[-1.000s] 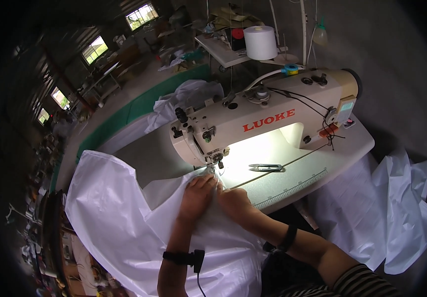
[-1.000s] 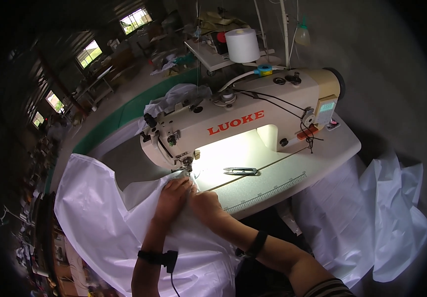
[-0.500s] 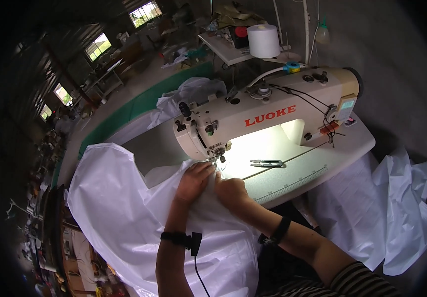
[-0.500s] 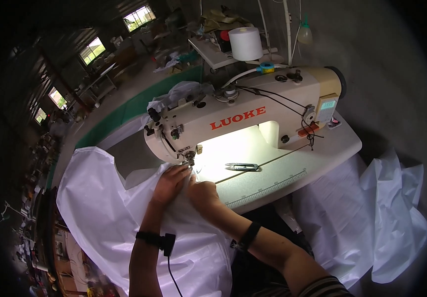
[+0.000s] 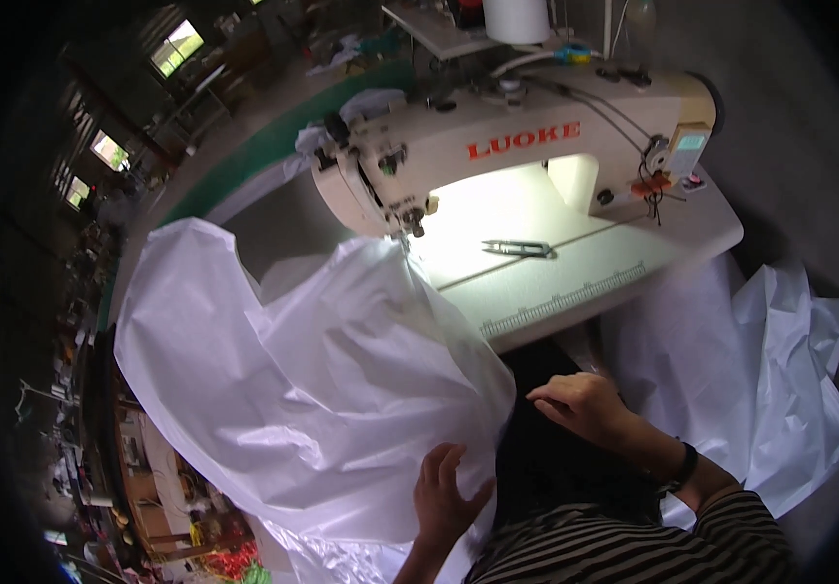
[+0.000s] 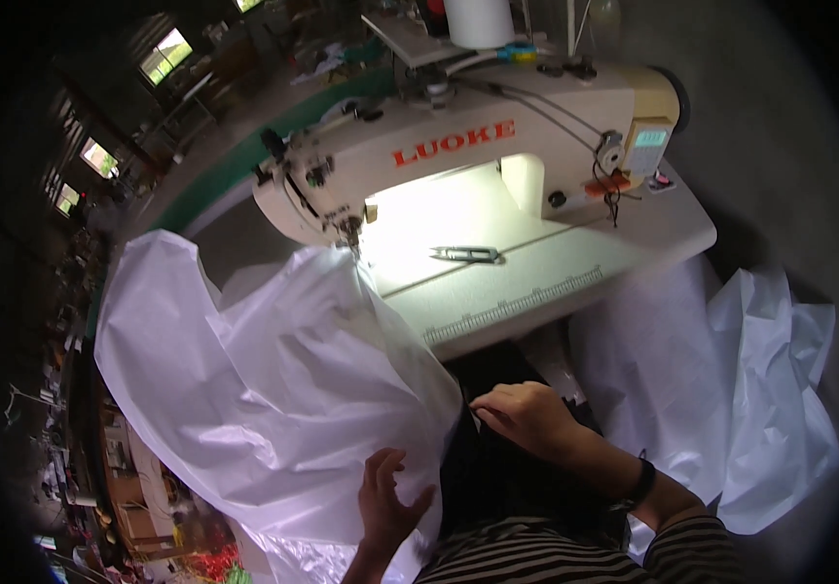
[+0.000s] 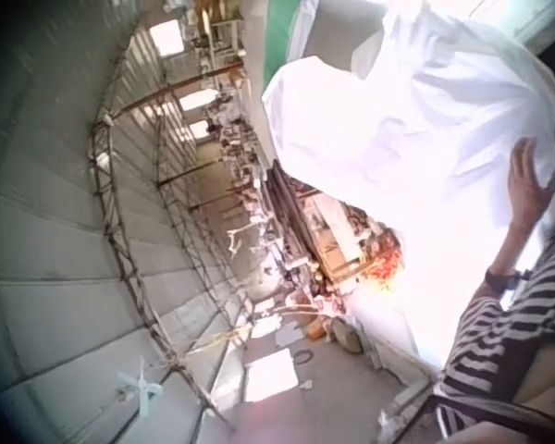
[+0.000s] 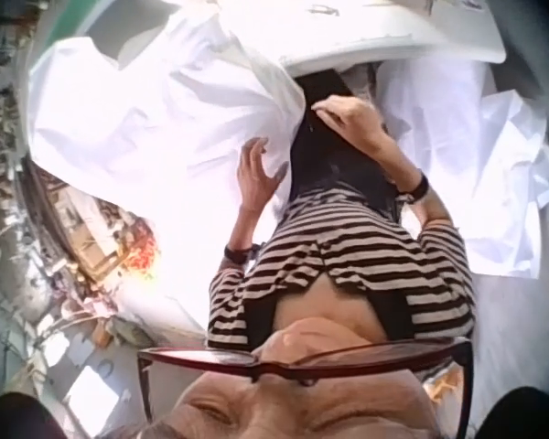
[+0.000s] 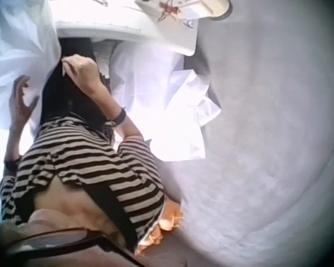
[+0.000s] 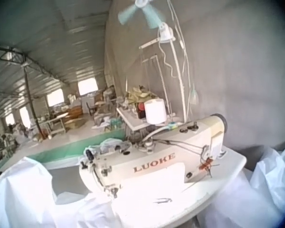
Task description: Sewing together large white plastic sheets or fabric using an industrial sewing machine.
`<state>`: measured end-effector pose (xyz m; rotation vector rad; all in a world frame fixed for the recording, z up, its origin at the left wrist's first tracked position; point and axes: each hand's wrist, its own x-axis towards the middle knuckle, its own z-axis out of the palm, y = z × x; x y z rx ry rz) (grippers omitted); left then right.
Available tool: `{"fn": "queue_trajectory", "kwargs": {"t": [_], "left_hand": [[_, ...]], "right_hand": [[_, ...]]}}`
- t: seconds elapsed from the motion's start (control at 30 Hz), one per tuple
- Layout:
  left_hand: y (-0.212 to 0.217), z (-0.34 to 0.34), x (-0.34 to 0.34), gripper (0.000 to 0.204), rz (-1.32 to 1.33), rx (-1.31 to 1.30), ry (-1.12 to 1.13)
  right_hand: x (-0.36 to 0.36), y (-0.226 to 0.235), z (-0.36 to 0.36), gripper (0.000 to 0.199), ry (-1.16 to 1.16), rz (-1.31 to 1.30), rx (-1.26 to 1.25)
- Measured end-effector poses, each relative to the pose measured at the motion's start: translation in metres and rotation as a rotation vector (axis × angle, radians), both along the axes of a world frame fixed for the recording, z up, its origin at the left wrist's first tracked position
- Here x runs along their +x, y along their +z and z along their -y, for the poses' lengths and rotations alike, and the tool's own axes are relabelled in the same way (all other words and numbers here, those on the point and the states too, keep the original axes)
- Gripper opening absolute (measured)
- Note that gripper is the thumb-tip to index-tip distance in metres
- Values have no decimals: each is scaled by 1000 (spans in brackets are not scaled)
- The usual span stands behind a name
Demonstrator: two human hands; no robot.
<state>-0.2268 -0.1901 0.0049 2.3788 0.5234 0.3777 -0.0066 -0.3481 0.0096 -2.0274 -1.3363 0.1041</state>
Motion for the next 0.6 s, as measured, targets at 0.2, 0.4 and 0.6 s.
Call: {"fn": "queue_trajectory", "kwargs": {"t": [0.2,0.4,0.6], "left_hand": [[-33,26,-35,54,-195,251,62],[-40,13,-72,15,-137,41,259],[-33,13,-72,28,75,-121,457]], "right_hand": [[-13,-7,19,12,46,-362,12],[-19,-7,-2,13,85,-334,22],[-41,-25,4,26,154,-532,-255]]}}
